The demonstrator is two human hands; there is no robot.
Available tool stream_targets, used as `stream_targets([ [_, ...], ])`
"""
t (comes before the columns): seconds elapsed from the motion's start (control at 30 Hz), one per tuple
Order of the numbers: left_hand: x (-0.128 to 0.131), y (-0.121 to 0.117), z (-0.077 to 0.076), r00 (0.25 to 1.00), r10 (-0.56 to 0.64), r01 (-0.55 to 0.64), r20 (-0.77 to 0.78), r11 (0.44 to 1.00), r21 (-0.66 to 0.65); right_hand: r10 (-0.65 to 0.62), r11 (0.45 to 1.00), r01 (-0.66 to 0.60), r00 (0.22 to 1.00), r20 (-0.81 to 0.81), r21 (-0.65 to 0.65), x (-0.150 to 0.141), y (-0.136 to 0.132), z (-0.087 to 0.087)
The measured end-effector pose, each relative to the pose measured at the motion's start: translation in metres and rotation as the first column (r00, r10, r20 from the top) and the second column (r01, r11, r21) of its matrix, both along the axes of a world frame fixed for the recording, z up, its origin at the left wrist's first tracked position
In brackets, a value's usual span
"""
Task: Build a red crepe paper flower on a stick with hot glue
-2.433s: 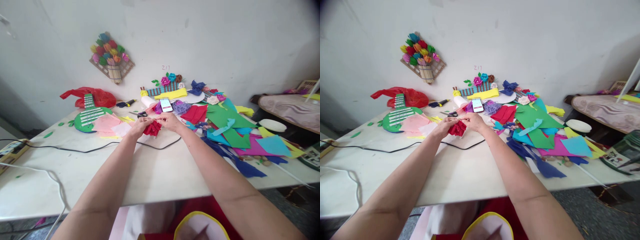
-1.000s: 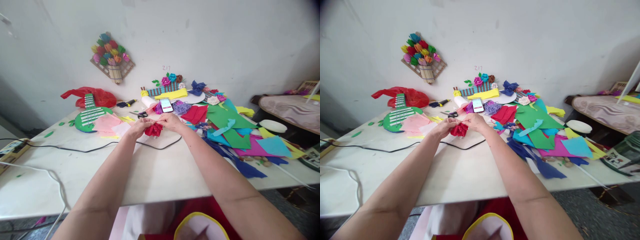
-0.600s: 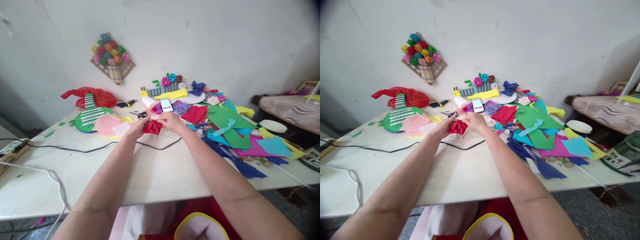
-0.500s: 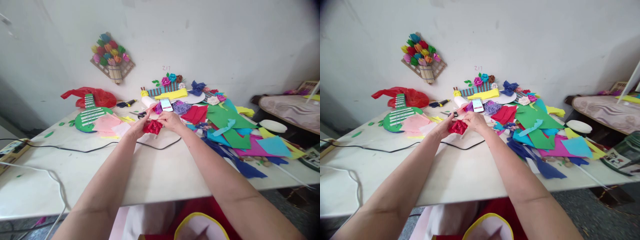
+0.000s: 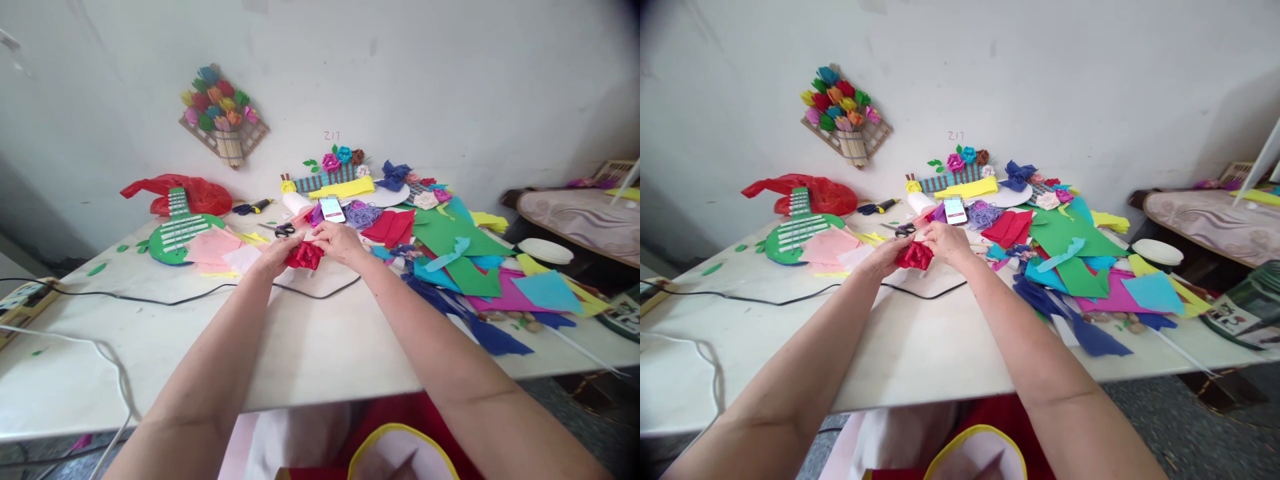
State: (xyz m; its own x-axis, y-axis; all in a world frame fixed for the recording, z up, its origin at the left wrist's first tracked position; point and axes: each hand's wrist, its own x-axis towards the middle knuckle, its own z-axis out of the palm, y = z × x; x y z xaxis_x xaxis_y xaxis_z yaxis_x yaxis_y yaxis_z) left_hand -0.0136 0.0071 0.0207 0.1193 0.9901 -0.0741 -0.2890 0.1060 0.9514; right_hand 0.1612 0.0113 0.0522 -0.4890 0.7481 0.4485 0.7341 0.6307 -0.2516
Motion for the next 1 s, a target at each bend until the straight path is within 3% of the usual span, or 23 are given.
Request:
stream_targets([
  [0.17,-0.002,0.001,-0.002,0.996,-0.06,0.062,-0.058,0.997,0.036,-0.005,1.0,0.005,1.0,0.01,-0.021,0.0,-0.003,0.003],
  [0.4,-0.003,0.002,-0.002,0.991,-0.05,0.065,-0.127,0.992,0.109,-0.012,0.999,0.011,1.0,-0.013,-0.049,-0.001,-0.003,0.003],
  [0.73,-0.001,-0.002,0.004,0.988,-0.038,0.056,-0.15,0.991,0.12,0.017,0.999,-0.014,0.998,0.057,-0.047,0.009,0.005,0.004],
  [1.0,-0.003,-0.003,0.006,0.974,-0.091,0.122,-0.207,0.982,0.142,0.08,0.994,-0.072,0.992,0.096,-0.081,0.018,0.007,0.004],
])
